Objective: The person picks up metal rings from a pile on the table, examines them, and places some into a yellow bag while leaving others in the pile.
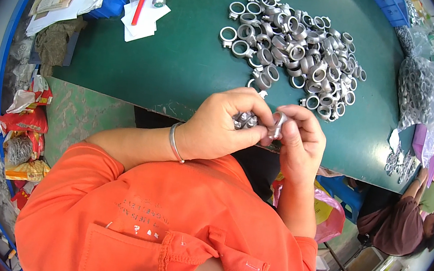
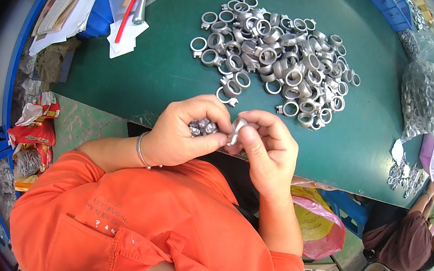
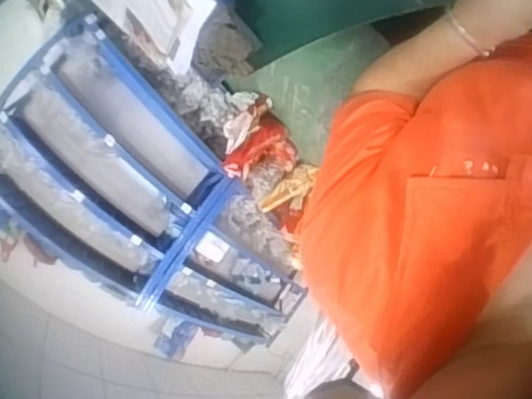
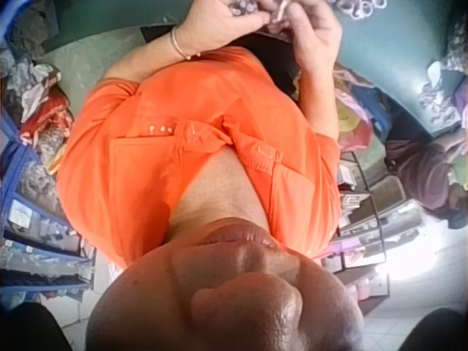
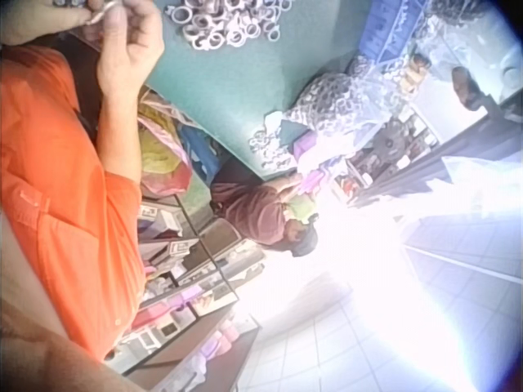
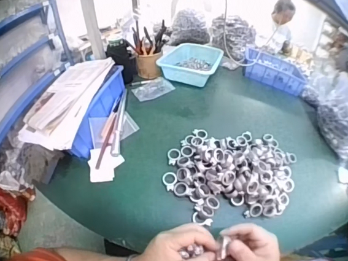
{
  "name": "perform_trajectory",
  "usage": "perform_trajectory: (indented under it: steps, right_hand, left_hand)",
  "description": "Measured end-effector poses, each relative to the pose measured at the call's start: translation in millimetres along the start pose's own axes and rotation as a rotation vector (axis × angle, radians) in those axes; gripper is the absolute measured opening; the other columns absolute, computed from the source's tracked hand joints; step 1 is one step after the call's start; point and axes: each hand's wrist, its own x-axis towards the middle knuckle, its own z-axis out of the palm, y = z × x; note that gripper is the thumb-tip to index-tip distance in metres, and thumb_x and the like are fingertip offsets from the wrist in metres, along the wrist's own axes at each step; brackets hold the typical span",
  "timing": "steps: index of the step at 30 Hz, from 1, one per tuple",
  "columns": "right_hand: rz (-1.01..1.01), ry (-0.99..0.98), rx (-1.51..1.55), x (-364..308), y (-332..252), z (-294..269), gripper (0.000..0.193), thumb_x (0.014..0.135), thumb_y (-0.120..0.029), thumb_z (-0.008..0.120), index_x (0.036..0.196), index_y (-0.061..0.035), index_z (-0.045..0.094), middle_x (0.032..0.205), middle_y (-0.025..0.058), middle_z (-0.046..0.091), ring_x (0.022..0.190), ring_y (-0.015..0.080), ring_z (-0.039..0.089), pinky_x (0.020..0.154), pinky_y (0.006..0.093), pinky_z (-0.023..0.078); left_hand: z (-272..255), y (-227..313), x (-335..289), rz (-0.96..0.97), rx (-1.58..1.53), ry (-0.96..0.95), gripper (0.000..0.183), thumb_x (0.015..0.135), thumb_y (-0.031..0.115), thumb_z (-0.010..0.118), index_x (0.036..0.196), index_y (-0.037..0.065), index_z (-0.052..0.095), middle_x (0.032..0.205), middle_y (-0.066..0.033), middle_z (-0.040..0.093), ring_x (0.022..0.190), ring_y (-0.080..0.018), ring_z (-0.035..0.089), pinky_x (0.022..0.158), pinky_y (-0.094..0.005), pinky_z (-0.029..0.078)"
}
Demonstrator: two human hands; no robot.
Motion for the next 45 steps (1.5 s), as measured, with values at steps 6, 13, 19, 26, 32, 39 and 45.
perform_trajectory:
  steps: [6,13,19,26,32,39,45]
  right_hand:
    - [-0.456,-0.218,-0.443,6.8,-9.0,12.2,0.021,0.071,0.016,0.052,0.083,0.0025,0.062,0.104,0.0189,0.058,0.092,0.0284,0.059,0.08,0.0345,0.047]
    - [-0.465,0.101,-1.199,50.0,9.3,12.5,0.01,0.076,-0.002,0.064,0.085,-0.001,0.061,0.077,0.0112,0.055,0.068,0.0267,0.055,0.062,0.0334,0.045]
    - [-0.377,0.03,-0.899,36.6,5.1,4.8,0.006,0.076,0.0,0.063,0.081,-0.0007,0.061,0.075,0.009,0.056,0.063,0.0229,0.054,0.058,0.0302,0.044]
    - [-0.592,-0.094,-0.849,13.0,2.4,2.0,0.016,0.072,0.009,0.063,0.084,-0.001,0.06,0.086,0.0115,0.061,0.074,0.0219,0.06,0.065,0.0286,0.048]
    - [-0.292,0.056,-0.292,2.9,4.3,4.9,0.015,0.084,0.009,0.051,0.097,0.003,0.052,0.089,0.0125,0.06,0.076,0.0139,0.057,0.071,0.0257,0.048]
    - [-0.089,-0.124,0.011,5.7,3.4,0.9,0.027,0.08,0.01,0.056,0.106,0.0036,0.053,0.097,0.0121,0.057,0.083,0.0152,0.057,0.074,0.0264,0.049]
    - [0.124,0.034,0.651,7.8,9.0,12.2,0.031,0.084,-0.011,0.053,0.114,-0.0032,0.05,0.121,0.0155,0.049,0.113,0.0281,0.048,0.101,0.043,0.035]
  left_hand:
    - [-11.7,8.2,2.8,-0.58,-1.042,-0.044,0.028,0.092,0.02,0.047,0.112,0.002,0.052,0.091,-0.0105,0.061,0.075,-0.0189,0.062,0.044,-0.0226,0.049]
    - [-19.2,3.1,-7.9,-0.584,-0.942,0.077,0.01,0.088,0.014,0.053,0.091,0.005,0.054,0.083,-0.009,0.058,0.072,-0.0183,0.061,0.04,-0.0216,0.044]
    - [-16.4,14.0,-4.7,-0.581,-0.708,0.147,0.009,0.084,0.011,0.059,0.087,0.003,0.055,0.076,-0.0094,0.059,0.06,-0.0129,0.057,0.039,-0.0196,0.041]
    - [-4.3,12.3,-0.1,-0.48,-0.389,0.108,0.011,0.081,0.005,0.063,0.09,0.0,0.06,0.077,-0.0066,0.059,0.053,-0.0086,0.052,0.043,-0.0183,0.041]
    - [-3.1,15.3,-1.5,-0.271,-0.206,0.04,0.009,0.077,-0.001,0.065,0.085,0.0,0.062,0.087,-0.0046,0.057,0.059,-0.0089,0.053,0.049,-0.0198,0.042]
    - [1.5,2.6,-2.3,0.131,0.247,0.127,0.014,0.073,-0.004,0.065,0.086,0.001,0.062,0.083,-0.0039,0.058,0.073,-0.0095,0.054,0.067,-0.0228,0.044]
    - [2.4,17.0,8.0,0.323,0.256,0.459,0.014,0.071,-0.003,0.066,0.083,0.003,0.061,0.079,-0.0063,0.059,0.071,-0.0146,0.057,0.063,-0.0254,0.047]
